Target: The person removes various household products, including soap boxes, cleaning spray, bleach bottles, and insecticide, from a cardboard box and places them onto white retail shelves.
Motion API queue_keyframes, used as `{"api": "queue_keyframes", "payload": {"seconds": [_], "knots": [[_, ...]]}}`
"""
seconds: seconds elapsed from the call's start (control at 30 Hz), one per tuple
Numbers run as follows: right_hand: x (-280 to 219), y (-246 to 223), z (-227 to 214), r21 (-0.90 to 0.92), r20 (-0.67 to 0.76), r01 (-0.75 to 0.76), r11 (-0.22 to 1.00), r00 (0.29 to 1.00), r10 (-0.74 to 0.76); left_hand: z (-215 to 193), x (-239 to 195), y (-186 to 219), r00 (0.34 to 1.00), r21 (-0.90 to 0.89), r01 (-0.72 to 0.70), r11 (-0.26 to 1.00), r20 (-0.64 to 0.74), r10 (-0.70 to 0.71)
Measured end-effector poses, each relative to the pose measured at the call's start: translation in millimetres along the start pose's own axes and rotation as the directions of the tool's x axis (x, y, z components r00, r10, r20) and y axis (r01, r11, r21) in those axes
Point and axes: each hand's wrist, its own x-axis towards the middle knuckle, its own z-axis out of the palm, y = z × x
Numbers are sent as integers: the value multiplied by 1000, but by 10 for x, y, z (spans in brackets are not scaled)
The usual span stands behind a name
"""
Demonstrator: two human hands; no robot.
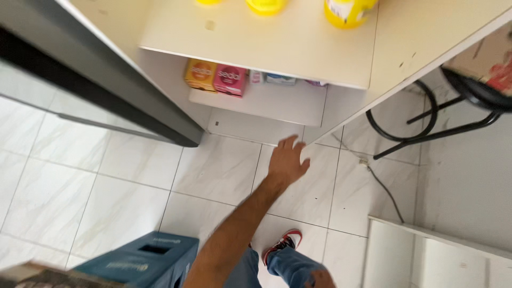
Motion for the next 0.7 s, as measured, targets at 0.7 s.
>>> {"api": "queue_keyframes", "payload": {"seconds": [0.7], "knots": [[-1908, 920, -2423, 219, 637, -31, 975, 761, -119, -2426, -4952, 1265, 938, -66, 240, 968, -240, -249]]}}
